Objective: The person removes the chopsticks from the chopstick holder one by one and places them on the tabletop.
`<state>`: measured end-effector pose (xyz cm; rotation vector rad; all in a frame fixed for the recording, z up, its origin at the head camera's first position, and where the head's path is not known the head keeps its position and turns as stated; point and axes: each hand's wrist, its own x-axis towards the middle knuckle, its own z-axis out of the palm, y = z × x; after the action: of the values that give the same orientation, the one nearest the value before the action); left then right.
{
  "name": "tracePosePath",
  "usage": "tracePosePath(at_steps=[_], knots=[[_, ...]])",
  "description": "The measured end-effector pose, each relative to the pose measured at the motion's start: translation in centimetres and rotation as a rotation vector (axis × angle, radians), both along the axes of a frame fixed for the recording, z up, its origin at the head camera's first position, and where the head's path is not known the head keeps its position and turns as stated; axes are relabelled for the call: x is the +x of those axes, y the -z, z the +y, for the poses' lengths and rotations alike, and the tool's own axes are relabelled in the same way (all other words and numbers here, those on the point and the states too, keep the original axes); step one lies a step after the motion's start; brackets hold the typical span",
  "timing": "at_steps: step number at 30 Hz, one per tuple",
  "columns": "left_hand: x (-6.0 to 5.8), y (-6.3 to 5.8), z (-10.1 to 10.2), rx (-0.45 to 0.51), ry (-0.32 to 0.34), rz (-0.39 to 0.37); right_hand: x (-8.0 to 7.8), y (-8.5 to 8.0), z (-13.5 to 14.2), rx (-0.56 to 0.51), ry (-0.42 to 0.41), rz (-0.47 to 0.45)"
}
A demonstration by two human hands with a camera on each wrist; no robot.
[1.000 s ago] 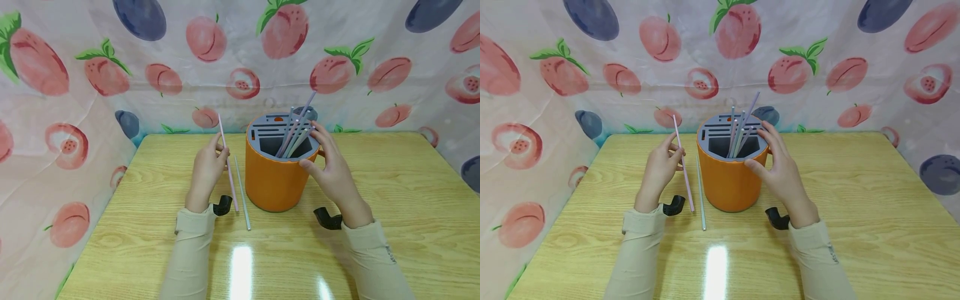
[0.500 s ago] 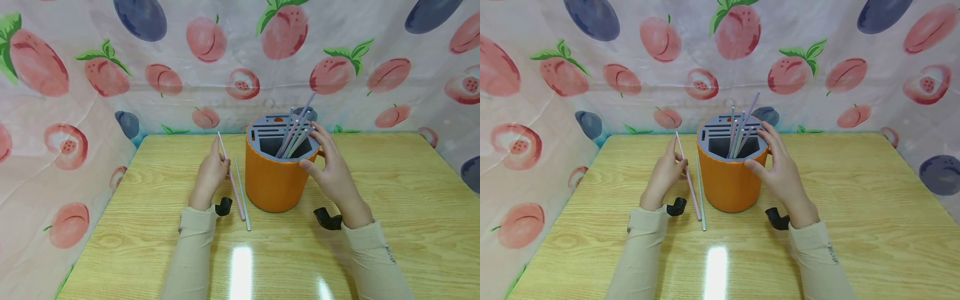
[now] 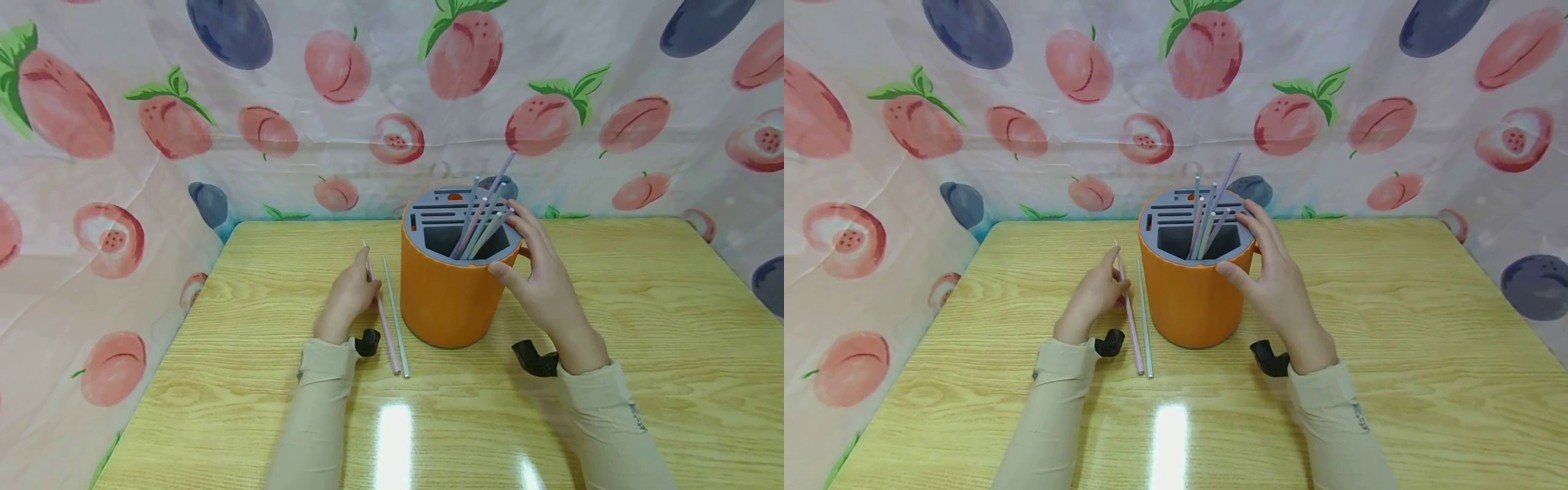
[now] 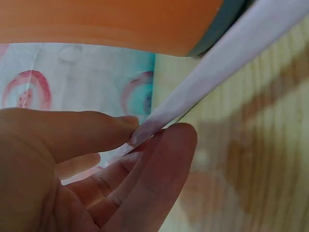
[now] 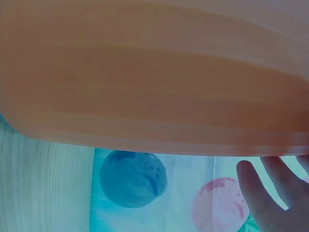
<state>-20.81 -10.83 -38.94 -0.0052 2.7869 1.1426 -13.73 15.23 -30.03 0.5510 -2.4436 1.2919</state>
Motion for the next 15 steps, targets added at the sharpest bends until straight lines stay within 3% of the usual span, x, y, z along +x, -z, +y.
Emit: tracePosePath(at_steps=[5, 15], knots=[[-0.1, 0.5, 0.1, -0.082, 0.036, 0.021, 0.0, 0.0, 0.0, -0.002, -0.003, 0.002], [-0.1, 1.5, 0.5, -0.104, 0.077, 0.066, 0.1, 0.0, 0.0, 0.006, -0.002, 0.005]])
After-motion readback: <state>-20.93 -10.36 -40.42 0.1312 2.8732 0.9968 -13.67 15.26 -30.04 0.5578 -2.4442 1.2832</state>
